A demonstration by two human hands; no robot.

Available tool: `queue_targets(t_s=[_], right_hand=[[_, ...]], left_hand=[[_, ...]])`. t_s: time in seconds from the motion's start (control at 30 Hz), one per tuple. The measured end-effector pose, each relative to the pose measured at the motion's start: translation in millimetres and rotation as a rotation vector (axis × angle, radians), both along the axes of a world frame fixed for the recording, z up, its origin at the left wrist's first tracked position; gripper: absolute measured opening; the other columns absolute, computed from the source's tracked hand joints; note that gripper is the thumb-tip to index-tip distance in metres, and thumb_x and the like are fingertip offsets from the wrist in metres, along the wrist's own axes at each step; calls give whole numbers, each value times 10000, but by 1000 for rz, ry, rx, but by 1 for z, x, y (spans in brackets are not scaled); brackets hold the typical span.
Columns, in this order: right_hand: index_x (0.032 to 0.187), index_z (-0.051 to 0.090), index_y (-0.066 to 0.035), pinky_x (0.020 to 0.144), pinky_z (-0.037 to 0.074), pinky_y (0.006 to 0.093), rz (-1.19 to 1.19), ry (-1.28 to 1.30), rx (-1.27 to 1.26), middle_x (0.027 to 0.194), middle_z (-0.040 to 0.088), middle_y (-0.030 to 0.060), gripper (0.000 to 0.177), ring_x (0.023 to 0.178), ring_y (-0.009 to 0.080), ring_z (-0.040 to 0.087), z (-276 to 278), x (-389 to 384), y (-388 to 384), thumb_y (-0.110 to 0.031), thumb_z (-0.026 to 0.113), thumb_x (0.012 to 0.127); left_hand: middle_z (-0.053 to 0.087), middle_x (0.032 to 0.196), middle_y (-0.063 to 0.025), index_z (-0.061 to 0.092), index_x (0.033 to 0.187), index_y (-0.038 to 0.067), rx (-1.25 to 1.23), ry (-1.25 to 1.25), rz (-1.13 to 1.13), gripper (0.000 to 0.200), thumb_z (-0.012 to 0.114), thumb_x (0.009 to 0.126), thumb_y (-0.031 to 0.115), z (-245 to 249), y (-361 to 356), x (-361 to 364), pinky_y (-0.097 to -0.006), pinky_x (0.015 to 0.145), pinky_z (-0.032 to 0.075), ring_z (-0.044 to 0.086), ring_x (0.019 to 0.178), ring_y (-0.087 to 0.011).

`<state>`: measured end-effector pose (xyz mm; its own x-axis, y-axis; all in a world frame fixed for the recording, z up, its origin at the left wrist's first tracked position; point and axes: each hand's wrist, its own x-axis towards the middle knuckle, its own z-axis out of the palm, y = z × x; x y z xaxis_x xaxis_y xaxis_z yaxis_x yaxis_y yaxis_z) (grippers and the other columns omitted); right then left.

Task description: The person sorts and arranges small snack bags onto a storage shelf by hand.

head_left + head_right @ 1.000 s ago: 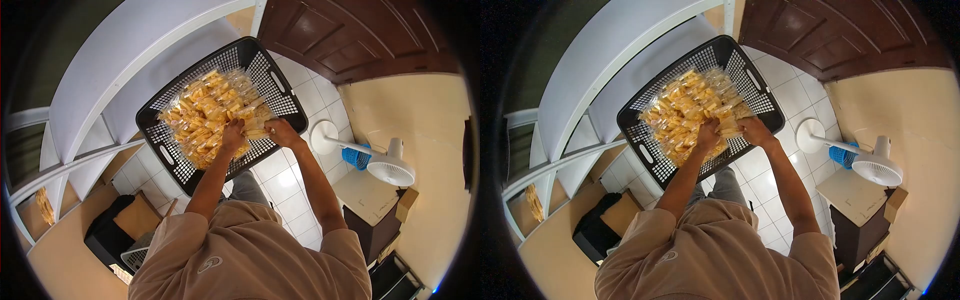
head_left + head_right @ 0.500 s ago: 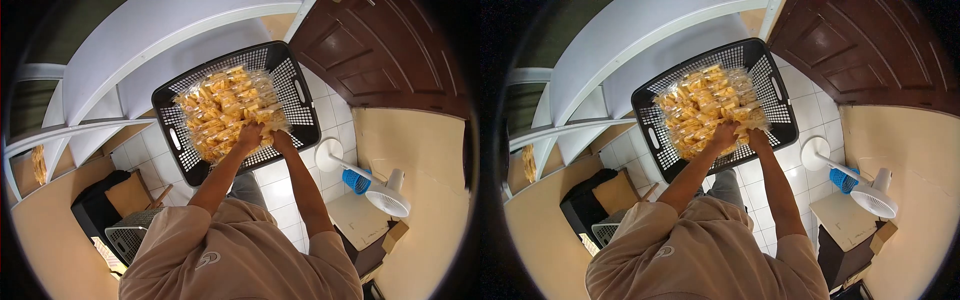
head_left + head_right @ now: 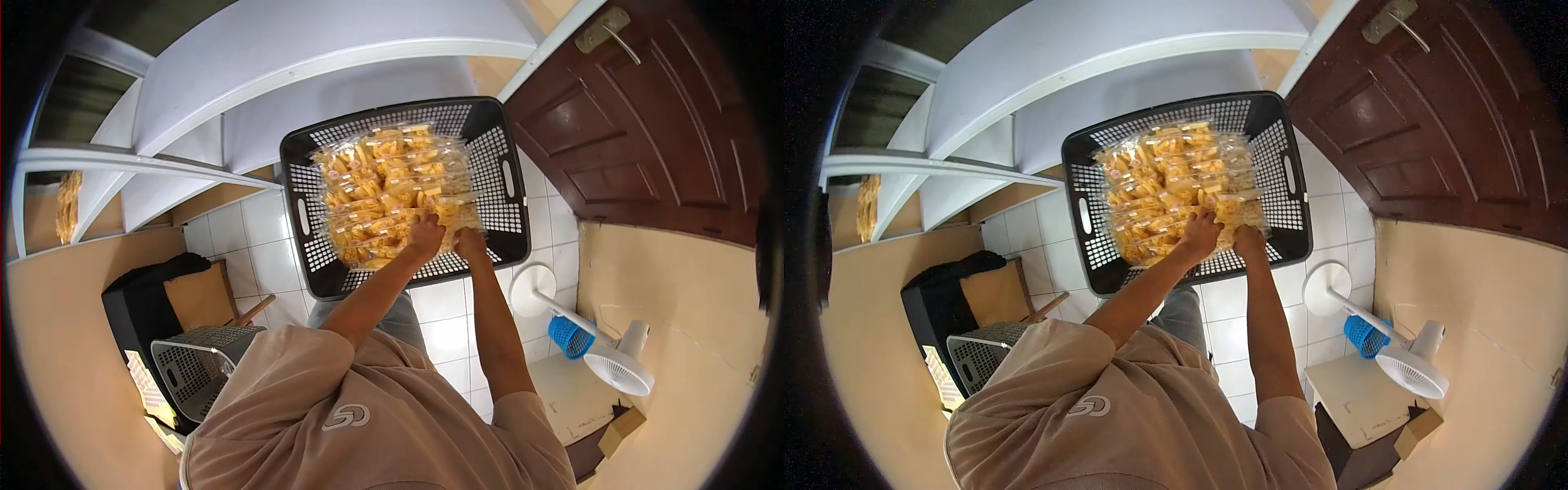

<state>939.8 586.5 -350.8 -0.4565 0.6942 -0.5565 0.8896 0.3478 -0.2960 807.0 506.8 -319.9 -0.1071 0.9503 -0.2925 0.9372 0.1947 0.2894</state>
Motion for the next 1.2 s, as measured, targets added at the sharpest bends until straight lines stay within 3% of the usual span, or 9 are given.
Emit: queue_targets(t_s=[0.1,0.2,0.3,0.37,0.47,0.53,0.63,0.97,1.2], right_hand=[[919,701,-57,835,520,394,86,77,38,967,675,175,310,943,318,649,5,13,4,-118,750,619],[968,684,-40,838,512,388,92,142,29,990,674,168,332,958,318,642,15,26,16,-145,733,657],[929,681,-16,792,523,341,-21,339,179,899,694,135,300,856,265,674,29,36,23,-159,718,668],[912,672,-5,763,520,301,-306,478,150,832,693,103,243,766,201,668,65,30,13,-143,717,716],[908,662,-1,694,519,269,-270,640,271,791,679,65,175,725,139,643,77,24,-9,-117,689,780],[912,657,12,705,530,295,-447,704,164,842,689,100,140,771,165,664,84,12,-27,-98,656,825],[926,653,-19,595,525,239,-588,881,-97,824,650,30,105,728,109,630,117,-37,-75,-87,638,847],[979,627,-4,641,539,256,-286,973,-389,869,655,60,148,769,135,639,200,-276,-202,-124,609,894],[988,620,15,663,529,256,155,890,-561,875,657,89,160,787,150,637,257,-455,-303,-108,630,886]], left_hand=[[550,1188,-178,609,1178,100,40,-87,50,351,581,831,141,28,-14,-8,-474,995,374,460,1197,-343],[545,1116,-182,568,1177,55,444,-371,23,379,623,806,109,57,-47,-35,-428,924,432,497,1098,-360],[584,1116,-185,562,1191,63,370,-552,115,358,618,839,91,118,-95,-72,-445,916,464,562,1051,-341],[598,1084,-173,562,1188,52,386,-652,207,350,613,841,65,125,-131,-93,-414,859,494,594,984,-319],[623,1006,-147,567,1175,33,418,-774,382,333,596,845,11,151,-178,-128,-352,764,527,634,868,-266],[632,851,-108,607,1121,29,562,-752,548,278,542,855,-19,155,-207,-147,-310,693,505,627,765,-222],[646,861,-99,607,1127,36,662,-813,780,269,547,869,-4,157,-250,-190,-302,674,505,626,759,-190],[653,845,-84,610,1105,53,949,-695,1210,224,590,883,73,179,-436,-330,-300,680,498,624,782,-167],[648,877,-68,589,1124,38,1191,-664,1545,227,577,902,87,182,-564,-357,-275,695,496,622,808,-140]])
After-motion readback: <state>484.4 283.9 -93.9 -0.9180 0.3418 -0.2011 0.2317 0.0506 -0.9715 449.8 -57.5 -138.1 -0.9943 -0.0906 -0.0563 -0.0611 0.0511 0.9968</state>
